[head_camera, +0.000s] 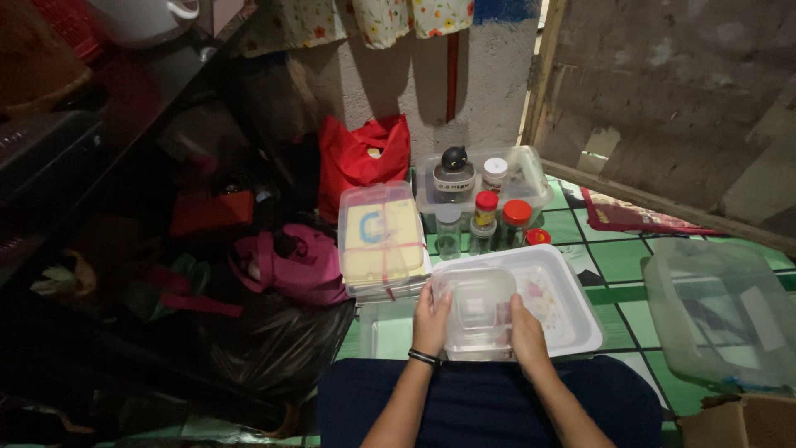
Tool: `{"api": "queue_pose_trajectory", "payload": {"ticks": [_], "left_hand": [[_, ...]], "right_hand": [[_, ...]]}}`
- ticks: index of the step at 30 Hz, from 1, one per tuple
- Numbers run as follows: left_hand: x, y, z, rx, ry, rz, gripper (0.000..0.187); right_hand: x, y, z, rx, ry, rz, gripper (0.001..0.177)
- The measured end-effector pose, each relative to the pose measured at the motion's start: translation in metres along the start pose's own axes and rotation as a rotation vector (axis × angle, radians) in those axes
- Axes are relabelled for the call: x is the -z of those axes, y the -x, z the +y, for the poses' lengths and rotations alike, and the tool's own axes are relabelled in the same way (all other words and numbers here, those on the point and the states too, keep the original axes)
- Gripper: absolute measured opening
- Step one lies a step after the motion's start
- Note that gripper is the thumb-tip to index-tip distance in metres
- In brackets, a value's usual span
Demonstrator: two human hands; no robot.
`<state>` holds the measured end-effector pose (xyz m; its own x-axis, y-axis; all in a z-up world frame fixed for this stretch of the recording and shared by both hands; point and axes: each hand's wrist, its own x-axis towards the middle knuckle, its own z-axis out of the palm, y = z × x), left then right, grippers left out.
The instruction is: The person sits on the floor and organizes various household containers. They open and close several small jars and plastic containers, then stack them neatly into larger storage bins.
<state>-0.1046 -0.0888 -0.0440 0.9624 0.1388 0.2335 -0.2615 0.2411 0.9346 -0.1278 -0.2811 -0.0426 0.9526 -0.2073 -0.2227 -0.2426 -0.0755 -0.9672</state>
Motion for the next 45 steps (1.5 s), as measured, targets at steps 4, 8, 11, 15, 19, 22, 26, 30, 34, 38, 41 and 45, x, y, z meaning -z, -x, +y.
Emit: {"api": "queue_pose_trajectory", "payload": {"ticks": [4, 8, 11, 15, 19, 22, 26, 30, 34, 38, 41, 45], "left_hand": [[-0.009, 0.024, 0.029, 0.043, -0.545, 0.093, 0.041], [-0.019, 0.036, 0.052, 0.093, -0.498, 0.138, 0.045], [-0.016, 0.036, 0.057, 0.085, -0.492, 0.153, 0.043], [-0.007, 0.035, 0.054, 0.034, -0.602, 0.096, 0.046], [-0.007, 0.043, 0.044, 0.147, -0.488, -0.054, 0.047], [-0.011, 0.038, 0.044, 0.035, -0.45, -0.042, 0.044], [-0.014, 0.036, 0.05, 0.16, -0.477, 0.027, 0.041], [-0.02, 0.035, 0.061, 0.214, -0.58, 0.007, 0.044], [-0.025, 0.033, 0.06, 0.231, -0.464, -0.008, 0.042], [-0.027, 0.027, 0.054, 0.261, -0.411, -0.029, 0.041], [-0.024, 0.026, 0.049, 0.26, -0.438, -0.047, 0.045], [-0.022, 0.025, 0.046, 0.284, -0.406, -0.07, 0.05]], "right_hand": [[-0.005, 0.004, 0.011, 0.347, 0.213, 0.166, 0.053], [-0.011, 0.016, 0.019, 0.416, 0.138, 0.166, 0.048], [-0.008, 0.014, 0.023, 0.427, 0.168, 0.118, 0.049], [0.007, -0.009, 0.02, 0.212, 0.086, -0.048, 0.05], [0.012, -0.025, 0.014, 0.178, -0.091, -0.056, 0.053], [0.006, -0.019, 0.011, 0.309, -0.116, -0.03, 0.046], [0.005, -0.001, 0.01, 0.357, -0.036, 0.006, 0.042], [0.01, 0.003, 0.002, 0.414, -0.077, -0.004, 0.043], [0.014, 0.006, 0.0, 0.358, -0.062, 0.02, 0.045], [0.016, 0.008, -0.006, 0.332, 0.046, 0.072, 0.048], [0.018, 0.009, -0.008, 0.309, 0.146, 0.078, 0.047], [0.018, 0.008, -0.005, 0.289, 0.12, 0.081, 0.049]]}}
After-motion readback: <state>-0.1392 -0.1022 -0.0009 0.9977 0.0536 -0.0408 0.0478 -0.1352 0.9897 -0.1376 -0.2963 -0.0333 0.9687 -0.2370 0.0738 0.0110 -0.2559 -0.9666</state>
